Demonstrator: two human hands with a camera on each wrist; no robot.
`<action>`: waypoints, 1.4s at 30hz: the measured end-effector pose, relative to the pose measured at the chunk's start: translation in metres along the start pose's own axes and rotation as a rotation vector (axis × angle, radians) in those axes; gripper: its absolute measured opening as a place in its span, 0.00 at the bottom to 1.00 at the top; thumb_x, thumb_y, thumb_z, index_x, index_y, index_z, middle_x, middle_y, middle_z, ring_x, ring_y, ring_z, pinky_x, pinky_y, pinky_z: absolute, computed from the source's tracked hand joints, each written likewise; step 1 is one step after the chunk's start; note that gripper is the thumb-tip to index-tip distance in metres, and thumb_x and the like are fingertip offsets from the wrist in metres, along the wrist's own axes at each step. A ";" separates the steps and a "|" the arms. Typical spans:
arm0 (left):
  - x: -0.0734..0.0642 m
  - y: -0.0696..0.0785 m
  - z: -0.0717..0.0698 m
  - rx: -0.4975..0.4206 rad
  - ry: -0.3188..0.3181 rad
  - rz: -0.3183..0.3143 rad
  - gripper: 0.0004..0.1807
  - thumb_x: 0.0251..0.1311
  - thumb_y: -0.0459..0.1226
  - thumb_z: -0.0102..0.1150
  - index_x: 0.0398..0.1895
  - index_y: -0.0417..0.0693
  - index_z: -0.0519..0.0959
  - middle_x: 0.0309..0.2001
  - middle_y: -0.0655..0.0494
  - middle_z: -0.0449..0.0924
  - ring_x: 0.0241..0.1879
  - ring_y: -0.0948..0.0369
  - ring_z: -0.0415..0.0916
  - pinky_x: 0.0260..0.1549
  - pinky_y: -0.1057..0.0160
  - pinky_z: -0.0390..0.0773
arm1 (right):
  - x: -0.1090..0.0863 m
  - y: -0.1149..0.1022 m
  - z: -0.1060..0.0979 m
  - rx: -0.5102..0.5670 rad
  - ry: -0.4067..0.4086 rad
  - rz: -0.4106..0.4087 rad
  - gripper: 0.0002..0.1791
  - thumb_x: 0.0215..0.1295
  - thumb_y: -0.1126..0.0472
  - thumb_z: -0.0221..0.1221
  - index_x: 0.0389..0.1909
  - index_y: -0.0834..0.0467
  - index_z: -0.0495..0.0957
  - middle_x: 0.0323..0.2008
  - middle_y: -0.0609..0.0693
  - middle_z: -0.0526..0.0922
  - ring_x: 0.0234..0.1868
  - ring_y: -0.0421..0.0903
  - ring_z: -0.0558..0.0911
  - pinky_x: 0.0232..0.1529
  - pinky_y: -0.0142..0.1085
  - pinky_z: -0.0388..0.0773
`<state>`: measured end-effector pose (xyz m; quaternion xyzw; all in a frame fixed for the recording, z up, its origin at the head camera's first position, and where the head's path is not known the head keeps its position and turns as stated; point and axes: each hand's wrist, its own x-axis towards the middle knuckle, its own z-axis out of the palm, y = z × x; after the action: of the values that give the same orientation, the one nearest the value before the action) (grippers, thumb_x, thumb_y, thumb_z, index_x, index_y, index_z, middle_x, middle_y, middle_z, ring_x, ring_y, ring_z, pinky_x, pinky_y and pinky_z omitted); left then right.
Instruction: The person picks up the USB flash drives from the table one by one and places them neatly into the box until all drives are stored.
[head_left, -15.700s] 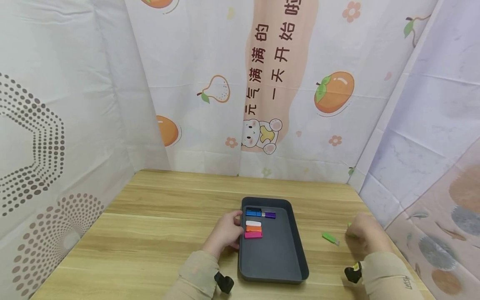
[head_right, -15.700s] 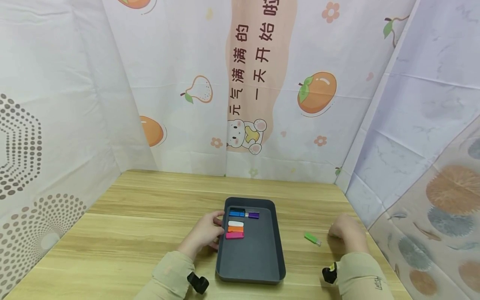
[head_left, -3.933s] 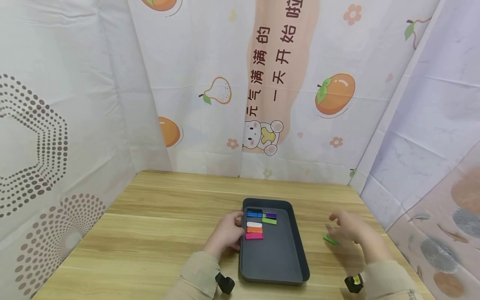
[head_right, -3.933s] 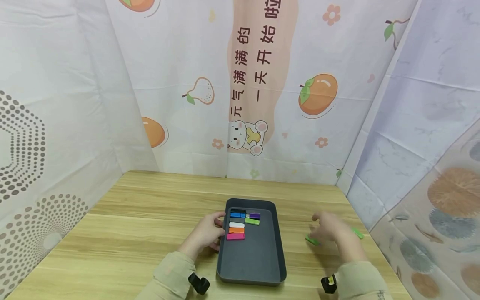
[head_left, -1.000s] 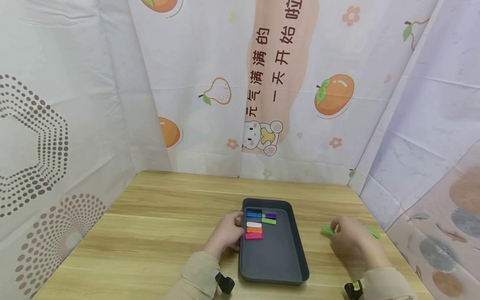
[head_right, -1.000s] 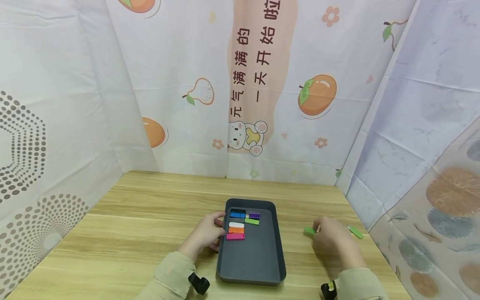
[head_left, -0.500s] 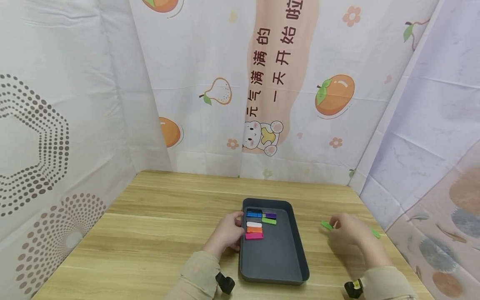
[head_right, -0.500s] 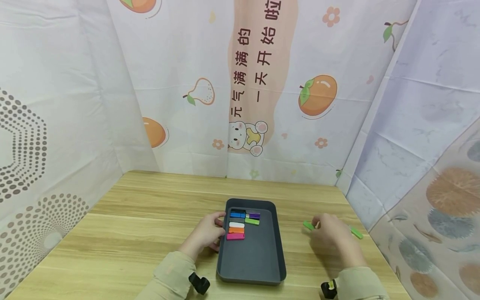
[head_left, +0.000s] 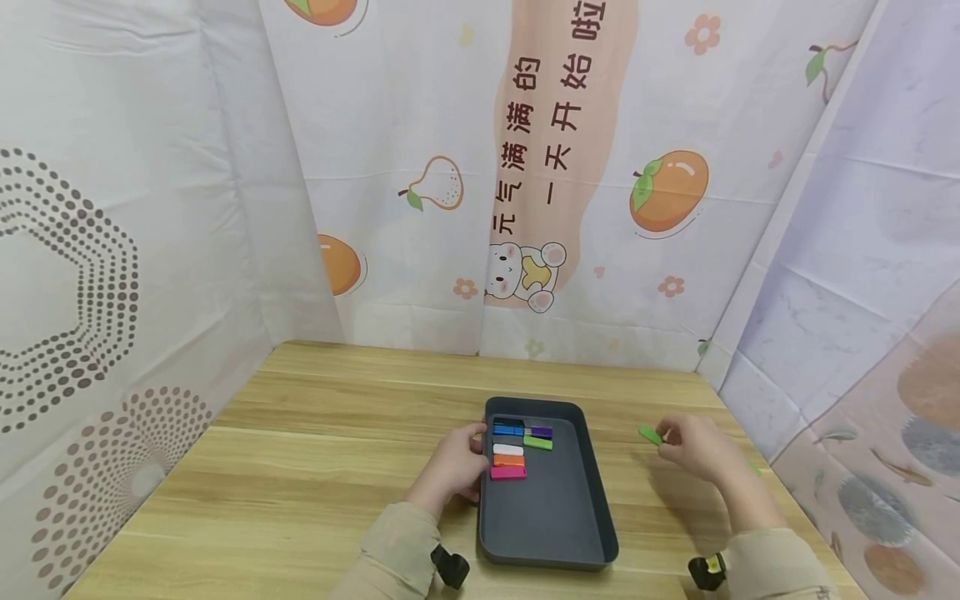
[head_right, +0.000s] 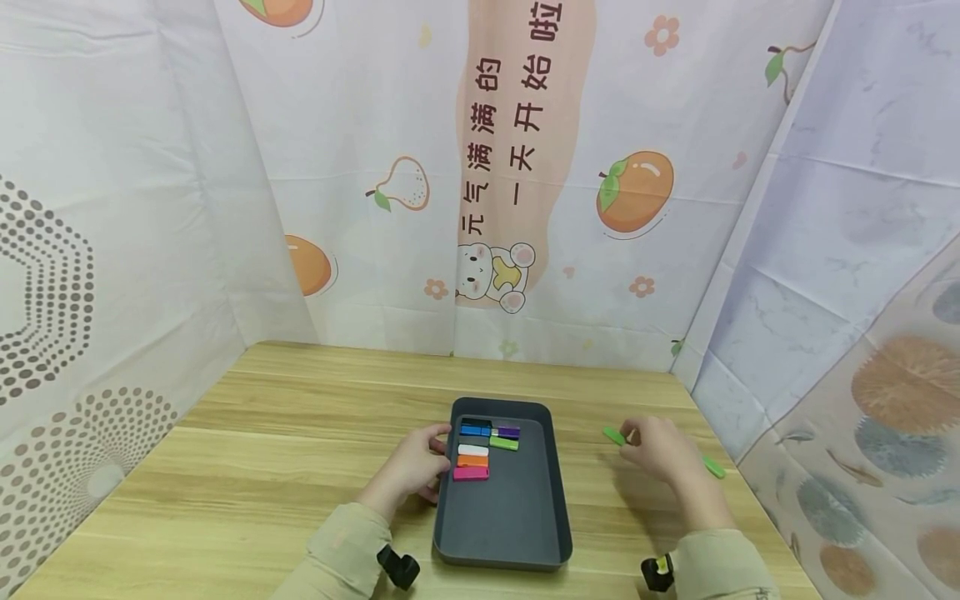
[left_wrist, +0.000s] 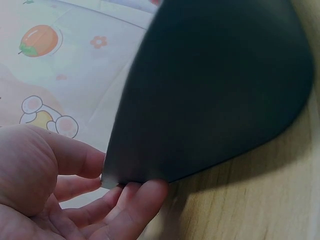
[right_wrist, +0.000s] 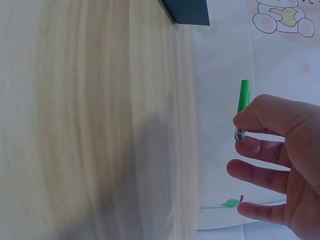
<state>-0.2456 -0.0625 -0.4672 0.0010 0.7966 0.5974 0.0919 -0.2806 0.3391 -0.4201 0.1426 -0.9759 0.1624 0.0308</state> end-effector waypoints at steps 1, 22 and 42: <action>0.000 0.000 0.000 0.000 0.000 0.000 0.34 0.60 0.25 0.58 0.73 0.41 0.68 0.54 0.38 0.76 0.37 0.49 0.80 0.19 0.54 0.85 | 0.001 -0.001 -0.001 -0.001 0.006 -0.009 0.11 0.54 0.63 0.65 0.39 0.59 0.83 0.28 0.46 0.80 0.29 0.45 0.77 0.28 0.42 0.76; -0.002 0.003 0.000 -0.012 0.000 0.007 0.34 0.60 0.23 0.57 0.73 0.40 0.68 0.54 0.37 0.76 0.37 0.50 0.81 0.20 0.53 0.86 | 0.017 -0.024 -0.017 -0.029 0.037 -0.037 0.11 0.57 0.61 0.64 0.42 0.56 0.84 0.32 0.46 0.81 0.33 0.45 0.78 0.32 0.45 0.77; -0.001 0.002 -0.001 -0.023 -0.003 0.012 0.35 0.59 0.22 0.56 0.73 0.39 0.67 0.53 0.37 0.75 0.35 0.50 0.81 0.20 0.53 0.85 | 0.037 -0.056 -0.021 -0.067 0.058 -0.069 0.12 0.56 0.59 0.64 0.43 0.53 0.85 0.33 0.45 0.82 0.31 0.44 0.77 0.29 0.42 0.74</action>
<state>-0.2448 -0.0627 -0.4654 0.0058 0.7896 0.6070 0.0896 -0.2992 0.2851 -0.3793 0.1703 -0.9740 0.1325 0.0696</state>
